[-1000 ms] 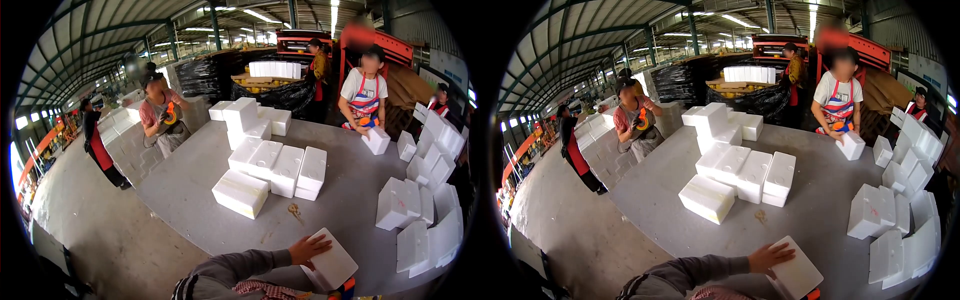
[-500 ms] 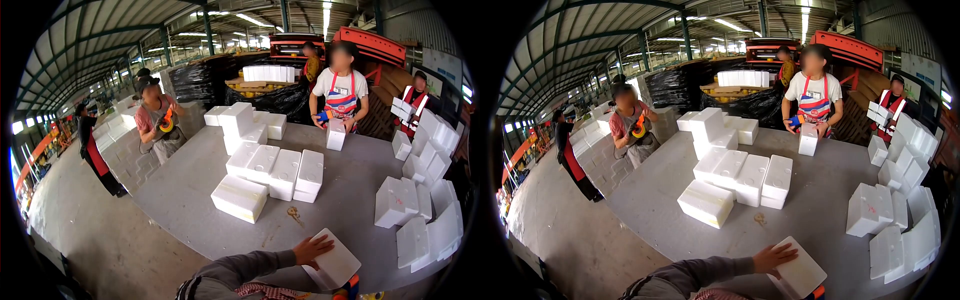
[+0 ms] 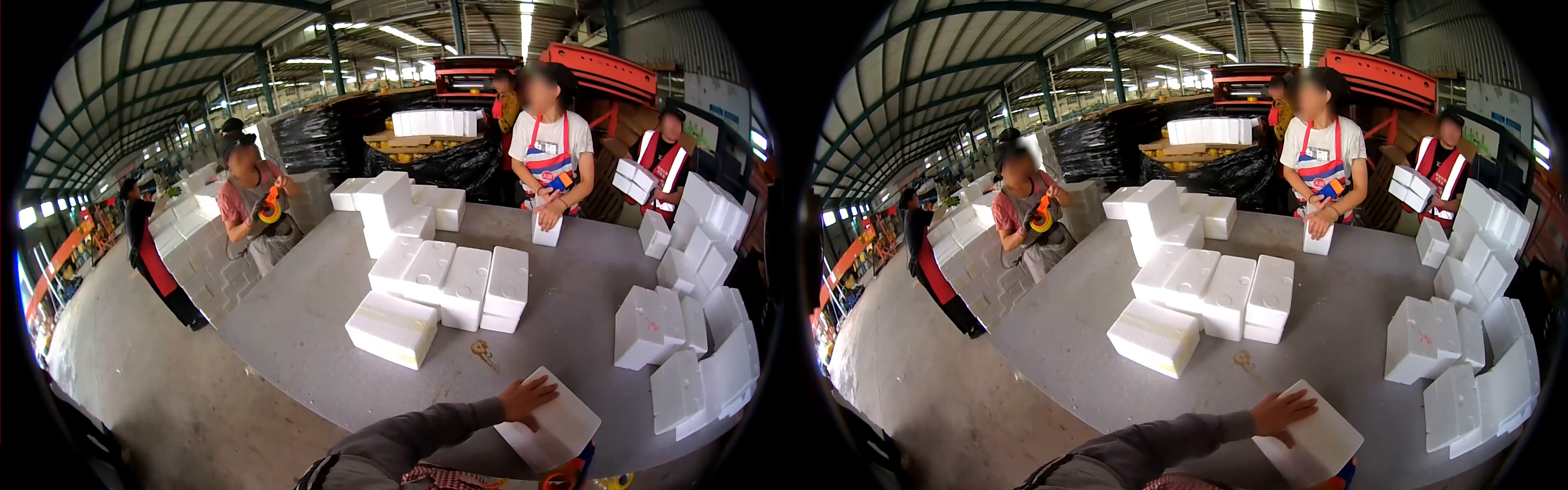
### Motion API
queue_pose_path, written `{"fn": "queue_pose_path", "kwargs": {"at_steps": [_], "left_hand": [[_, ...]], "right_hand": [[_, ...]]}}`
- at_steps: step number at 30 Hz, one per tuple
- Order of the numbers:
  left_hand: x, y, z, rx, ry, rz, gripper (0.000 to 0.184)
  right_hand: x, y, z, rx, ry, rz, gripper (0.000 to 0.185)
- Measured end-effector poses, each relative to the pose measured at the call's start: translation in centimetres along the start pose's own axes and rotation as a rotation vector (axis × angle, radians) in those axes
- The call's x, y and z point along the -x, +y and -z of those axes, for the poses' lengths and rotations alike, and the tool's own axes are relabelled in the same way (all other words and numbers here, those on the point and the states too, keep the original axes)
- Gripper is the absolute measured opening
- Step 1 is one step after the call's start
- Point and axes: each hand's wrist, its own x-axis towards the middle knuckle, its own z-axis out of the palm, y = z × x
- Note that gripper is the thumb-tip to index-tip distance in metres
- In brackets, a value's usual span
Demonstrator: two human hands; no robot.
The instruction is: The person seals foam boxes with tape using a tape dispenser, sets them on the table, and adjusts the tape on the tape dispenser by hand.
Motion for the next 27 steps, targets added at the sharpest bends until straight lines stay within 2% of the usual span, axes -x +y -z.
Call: {"fn": "queue_pose_path", "kwargs": {"at_steps": [2,4,5,6,9,10,12,13,14,15,16,17,18,19,20,21,22,23,24,26,27], "left_hand": [[-2.0,-0.3,0.4,0.018,-0.095,0.019,0.100],[-3.7,-0.8,-0.2,-0.052,0.131,-0.034,0.095],[-4.5,-1.2,-0.9,0.031,0.144,-0.077,0.079],[-5.1,-1.6,-1.6,0.036,0.139,-0.095,0.079],[-7.3,-2.0,-1.4,0.026,0.292,-0.230,0.053],[-8.2,-2.0,-1.6,0.037,0.288,-0.258,0.053],[-10.1,-3.0,-2.9,0.021,0.262,-0.269,0.052],[-10.8,-3.6,-3.5,0.004,0.312,-0.305,0.050],[-11.7,-4.2,-3.8,0.010,0.240,-0.268,0.048],[-12.5,-4.4,-4.6,0.034,0.154,-0.242,0.047],[-13.8,-5.7,-7.6,-0.035,0.398,-0.363,0.046],[-14.0,-5.4,-6.6,0.009,0.421,-0.391,0.045],[-13.9,-4.9,-6.1,-0.063,0.179,-0.182,0.046],[-14.0,-5.1,-6.0,-0.027,0.135,-0.215,0.042],[-13.6,-4.7,-5.7,-0.064,0.229,-0.254,0.039],[-13.7,-4.2,-5.0,-0.097,0.078,-0.174,0.038],[-13.4,-4.9,-6.5,-0.170,0.202,-0.236,0.040],[-13.1,-4.0,-5.5,-0.117,0.130,-0.127,0.040],[-12.6,-3.6,-5.7,-0.109,0.106,-0.166,0.040],[-10.8,-3.2,-5.6,-0.142,0.287,-0.087,0.049],[-9.4,-2.1,-5.2,-0.154,0.280,-0.104,0.049]], "right_hand": [[0.3,1.5,1.2,-0.057,0.017,-0.033,0.044],[-0.1,3.6,3.2,-0.145,0.024,-0.070,0.044],[-0.4,4.9,4.2,-0.196,0.031,-0.093,0.044],[-0.8,6.2,4.9,-0.254,0.028,-0.116,0.044],[-4.1,8.5,6.6,-0.471,-0.033,-0.169,0.043],[-5.8,9.1,6.7,-0.542,-0.077,-0.186,0.043],[-4.4,1.4,6.7,-0.606,-0.142,-0.192,0.045],[-5.0,-0.4,6.7,-0.752,-0.144,-0.183,0.044],[-5.3,-0.2,6.2,-0.895,-0.135,-0.188,0.043],[-7.2,1.9,6.5,-0.747,-0.149,-0.092,0.039],[-8.9,5.4,7.0,-0.097,-0.124,0.248,0.035],[-8.4,7.8,7.3,0.486,0.014,0.572,0.032],[-7.0,10.9,6.7,0.614,0.188,0.825,0.029],[-4.3,7.9,5.6,0.554,-0.046,0.174,0.024],[-1.1,5.8,2.7,-0.019,0.049,0.085,0.033],[2.1,3.6,-0.1,-0.601,0.180,0.071,0.043],[5.6,-0.5,-2.1,-0.629,0.355,0.007,0.049],[8.0,-1.4,-4.3,-0.616,0.372,-0.027,0.056],[9.7,-1.9,-6.1,-0.602,0.375,-0.051,0.064],[8.1,-3.8,-8.0,-0.606,0.430,-0.034,0.065],[6.0,-3.9,-7.9,-0.543,0.470,0.008,0.064]]}}
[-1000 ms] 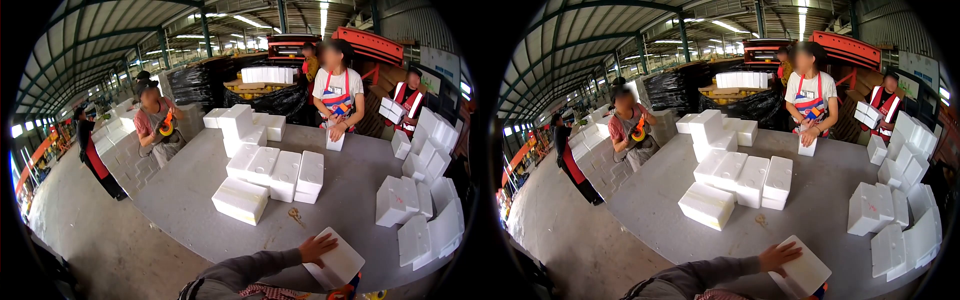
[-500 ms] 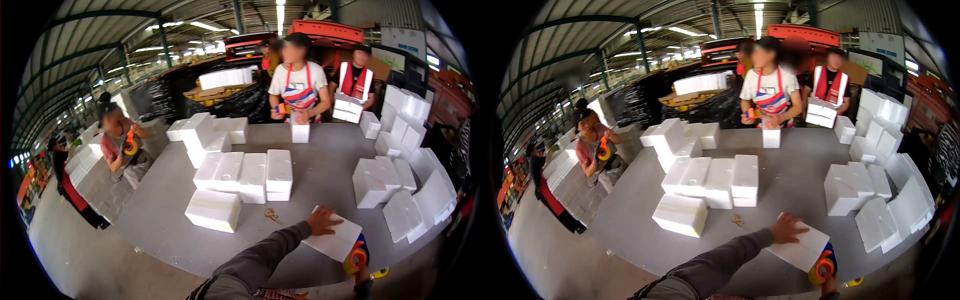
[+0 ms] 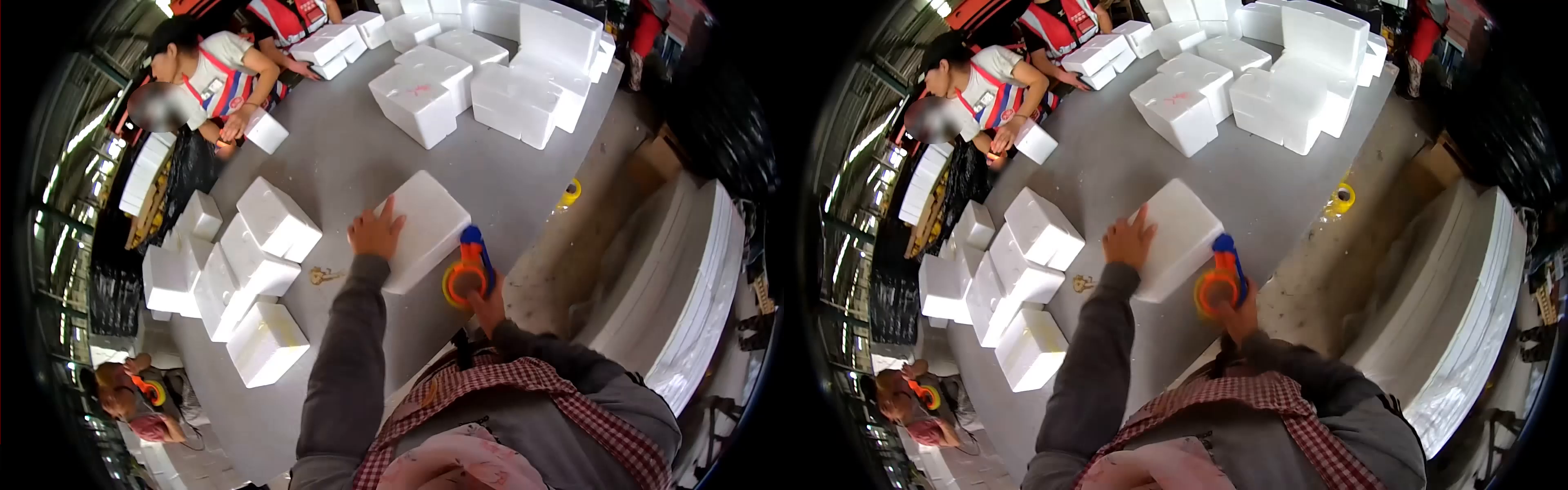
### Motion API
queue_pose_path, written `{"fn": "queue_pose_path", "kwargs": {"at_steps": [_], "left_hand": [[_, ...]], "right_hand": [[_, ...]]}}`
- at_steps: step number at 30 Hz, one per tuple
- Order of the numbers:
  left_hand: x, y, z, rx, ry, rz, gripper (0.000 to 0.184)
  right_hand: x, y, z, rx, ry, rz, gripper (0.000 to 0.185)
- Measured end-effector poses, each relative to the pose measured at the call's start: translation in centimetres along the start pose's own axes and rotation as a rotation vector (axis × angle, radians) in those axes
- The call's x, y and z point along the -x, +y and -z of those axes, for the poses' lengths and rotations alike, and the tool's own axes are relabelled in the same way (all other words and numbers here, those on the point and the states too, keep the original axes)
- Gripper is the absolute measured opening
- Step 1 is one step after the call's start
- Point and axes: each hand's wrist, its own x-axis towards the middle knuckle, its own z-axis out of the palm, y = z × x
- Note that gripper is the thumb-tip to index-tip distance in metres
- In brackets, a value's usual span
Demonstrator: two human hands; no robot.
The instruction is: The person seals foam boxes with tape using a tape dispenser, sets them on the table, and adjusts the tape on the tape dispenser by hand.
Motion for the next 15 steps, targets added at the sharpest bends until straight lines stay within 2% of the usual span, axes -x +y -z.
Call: {"fn": "queue_pose_path", "kwargs": {"at_steps": [2,3,5,6,8,9,10,11,13,15], "left_hand": [[1.9,2.9,2.9,-0.109,-0.341,0.428,0.061],[2.4,3.5,4.5,-0.055,-0.495,0.498,0.071],[4.9,3.9,3.8,-0.102,-0.362,0.452,0.070],[5.3,4.1,3.8,-0.113,-0.380,0.442,0.070],[4.8,4.6,3.7,0.100,-0.238,0.444,0.068],[4.5,4.8,4.0,0.094,-0.246,0.440,0.068],[4.4,5.1,4.5,0.099,-0.322,0.505,0.067],[4.1,5.4,4.8,0.108,-0.389,0.576,0.066],[4.2,5.6,4.6,0.085,-0.376,0.581,0.066],[4.3,6.4,4.4,0.061,-0.360,0.577,0.066]], "right_hand": [[-4.7,0.7,-1.6,0.151,0.070,0.137,0.059],[-8.0,1.3,-1.6,0.161,0.013,0.080,0.059],[-13.5,0.2,-1.5,0.188,-0.115,0.015,0.060],[-14.8,-0.6,-1.2,0.214,-0.196,0.015,0.061],[-14.8,-0.1,-0.5,0.184,-0.223,-0.005,0.060],[-14.6,0.3,-0.3,0.158,-0.251,-0.013,0.059],[-12.0,1.4,0.0,-0.055,-0.185,-0.041,0.056],[-7.4,-1.2,1.4,0.029,-0.140,-0.110,0.057],[1.1,3.6,3.5,-0.211,-0.223,-0.033,0.058],[4.8,1.9,4.8,-0.281,-0.250,-0.032,0.059]]}}
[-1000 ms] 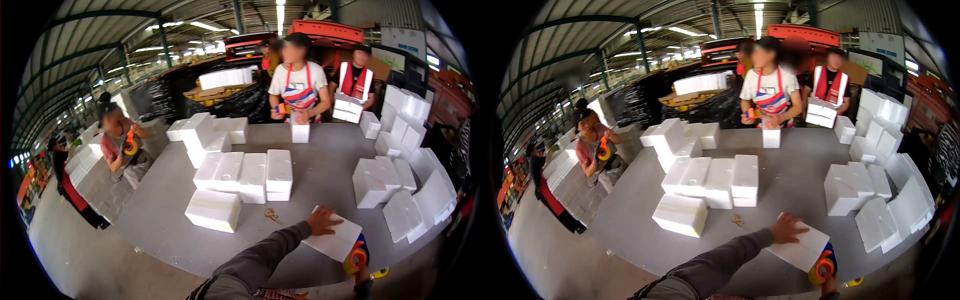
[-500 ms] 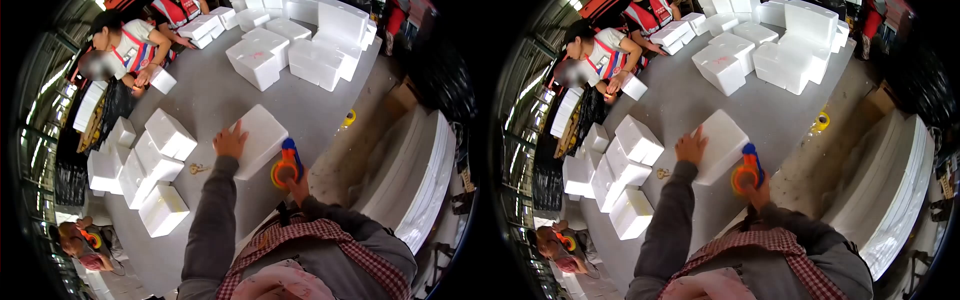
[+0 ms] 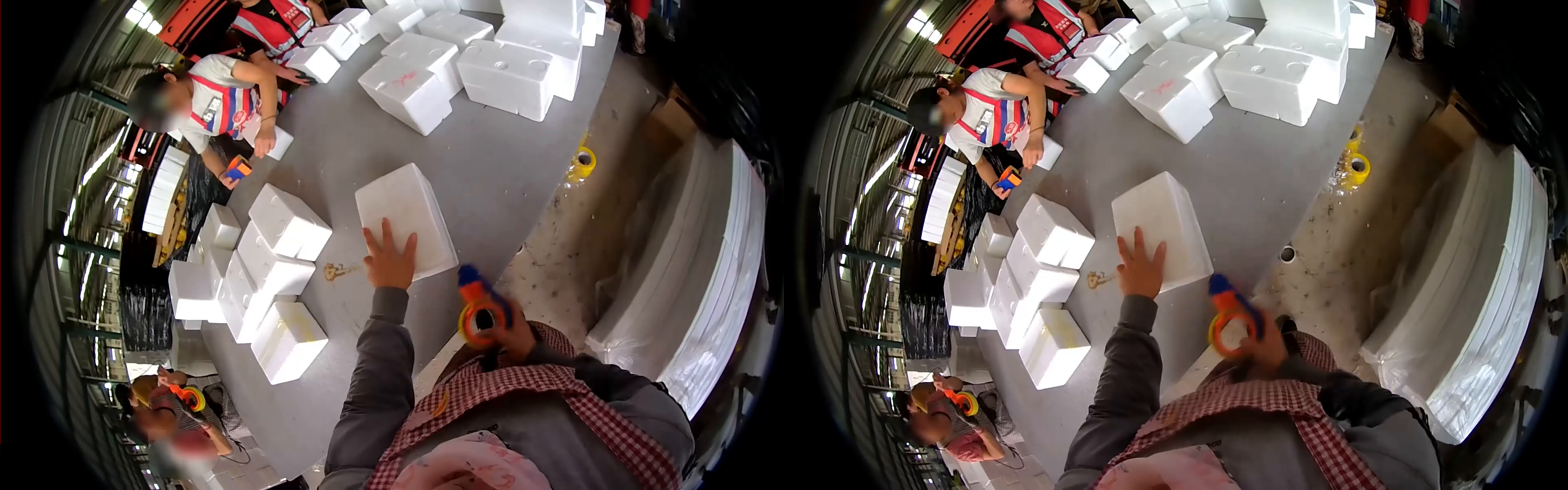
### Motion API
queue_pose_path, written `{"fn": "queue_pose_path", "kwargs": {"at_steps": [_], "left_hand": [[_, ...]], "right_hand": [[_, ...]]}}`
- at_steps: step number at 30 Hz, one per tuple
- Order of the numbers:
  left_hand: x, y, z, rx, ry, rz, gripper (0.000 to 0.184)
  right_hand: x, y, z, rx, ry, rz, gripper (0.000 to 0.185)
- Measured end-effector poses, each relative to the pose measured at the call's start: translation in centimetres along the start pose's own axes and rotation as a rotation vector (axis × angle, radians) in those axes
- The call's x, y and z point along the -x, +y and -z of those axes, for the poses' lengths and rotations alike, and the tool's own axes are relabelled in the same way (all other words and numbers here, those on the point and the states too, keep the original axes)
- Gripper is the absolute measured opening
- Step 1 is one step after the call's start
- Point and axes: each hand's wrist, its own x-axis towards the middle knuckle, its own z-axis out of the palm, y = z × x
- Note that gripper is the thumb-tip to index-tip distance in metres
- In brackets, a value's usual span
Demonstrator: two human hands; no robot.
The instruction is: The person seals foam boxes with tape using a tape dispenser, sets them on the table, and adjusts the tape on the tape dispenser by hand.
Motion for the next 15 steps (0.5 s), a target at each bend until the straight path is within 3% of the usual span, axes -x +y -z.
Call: {"fn": "queue_pose_path", "kwargs": {"at_steps": [2,3,5,7,10,12,15], "left_hand": [[1.8,1.6,-0.7,-0.089,0.108,0.061,0.066],[2.8,2.5,-0.5,-0.092,0.111,0.042,0.066],[4.4,4.0,0.6,0.094,-0.036,0.038,0.066],[3.3,4.2,1.2,0.005,-0.071,-0.090,0.063],[-0.2,4.8,1.0,-0.153,-0.123,-0.272,0.054],[-1.8,3.7,-2.3,-0.278,0.224,-0.553,0.052],[-1.8,3.2,-2.9,-0.059,0.033,-0.473,0.050]], "right_hand": [[2.0,-2.4,-1.7,0.363,-0.024,-0.160,0.053],[0.7,-2.9,-1.8,0.149,0.017,-0.360,0.056],[-2.5,-1.3,-1.5,0.091,0.129,-0.048,0.057],[-5.7,-0.9,-0.2,0.282,0.153,0.076,0.057],[-7.7,-2.4,1.0,0.352,0.102,-0.063,0.057],[-5.0,-2.8,1.1,0.235,0.151,-0.117,0.058],[1.1,-3.9,1.6,0.105,0.072,-0.204,0.061]]}}
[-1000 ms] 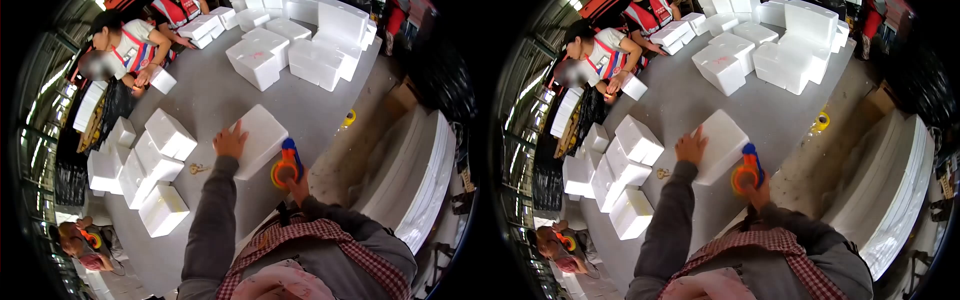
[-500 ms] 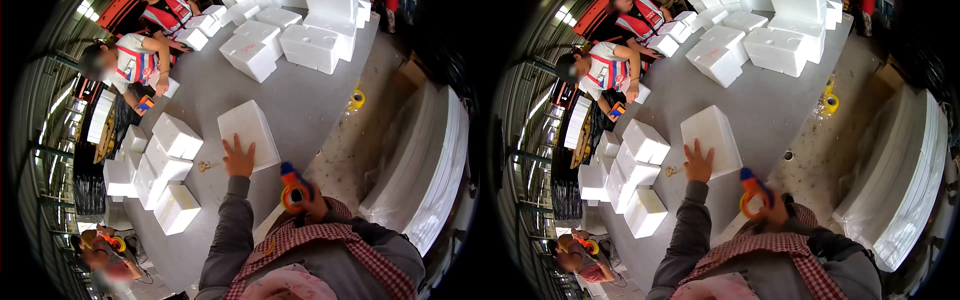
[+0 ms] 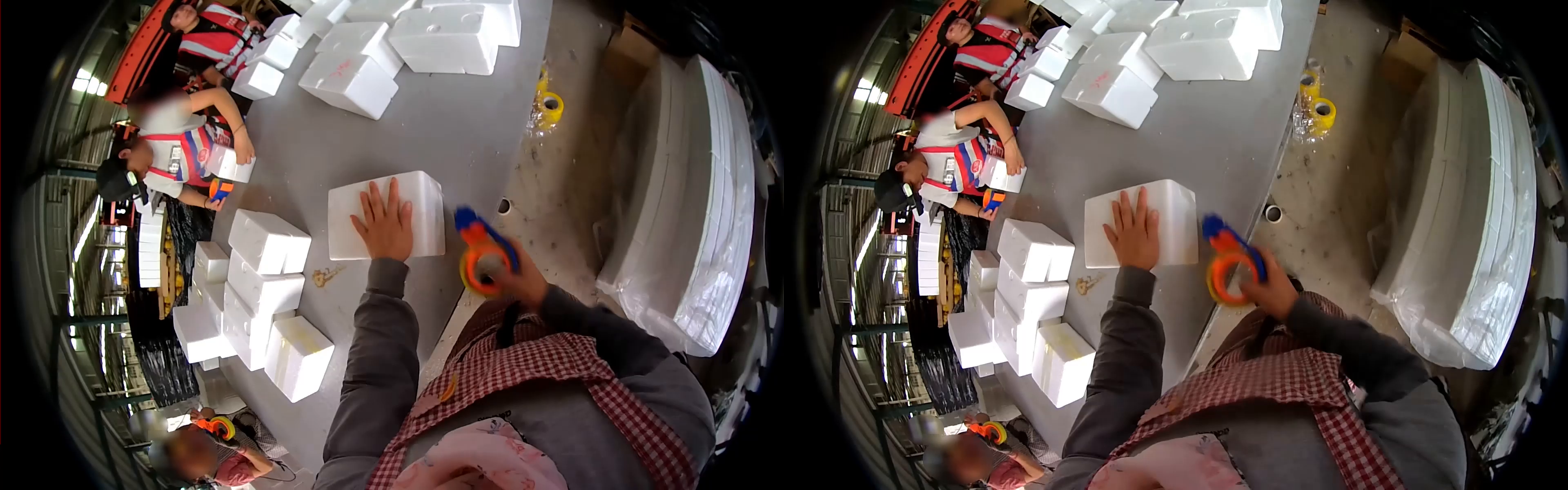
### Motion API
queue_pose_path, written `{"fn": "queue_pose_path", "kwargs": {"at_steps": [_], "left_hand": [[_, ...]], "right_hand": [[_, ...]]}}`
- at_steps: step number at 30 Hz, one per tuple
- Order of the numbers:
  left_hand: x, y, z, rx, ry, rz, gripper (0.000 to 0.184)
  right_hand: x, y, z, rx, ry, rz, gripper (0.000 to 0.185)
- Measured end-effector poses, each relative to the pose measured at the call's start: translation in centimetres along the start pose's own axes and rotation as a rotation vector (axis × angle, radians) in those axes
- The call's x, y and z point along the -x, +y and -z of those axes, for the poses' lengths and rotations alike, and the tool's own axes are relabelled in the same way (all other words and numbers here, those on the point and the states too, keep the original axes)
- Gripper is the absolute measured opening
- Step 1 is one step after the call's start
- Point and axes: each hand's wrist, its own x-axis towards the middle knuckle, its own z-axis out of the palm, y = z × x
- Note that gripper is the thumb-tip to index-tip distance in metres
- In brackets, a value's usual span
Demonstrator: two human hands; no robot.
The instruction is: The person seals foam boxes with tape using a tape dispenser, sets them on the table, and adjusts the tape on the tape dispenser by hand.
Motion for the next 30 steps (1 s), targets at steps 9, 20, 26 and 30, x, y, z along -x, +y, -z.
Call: {"fn": "queue_pose_path", "kwargs": {"at_steps": [9,20,26,30], "left_hand": [[0.0,0.6,0.7,-0.068,0.015,0.006,0.051],[6.8,-2.4,8.0,1.895,-0.437,0.779,0.044],[4.4,-3.8,8.2,2.459,-0.609,0.645,0.045],[2.9,-6.9,6.8,2.373,-0.220,0.601,0.026]], "right_hand": [[-2.5,-3.5,-6.6,0.699,-0.812,0.191,0.058],[-1.4,-10.7,-4.7,0.787,-0.122,0.800,0.058],[-4.4,-13.1,-7.8,0.890,-0.138,0.944,0.059],[-7.0,-15.0,-10.4,0.851,-0.199,0.844,0.058]]}}
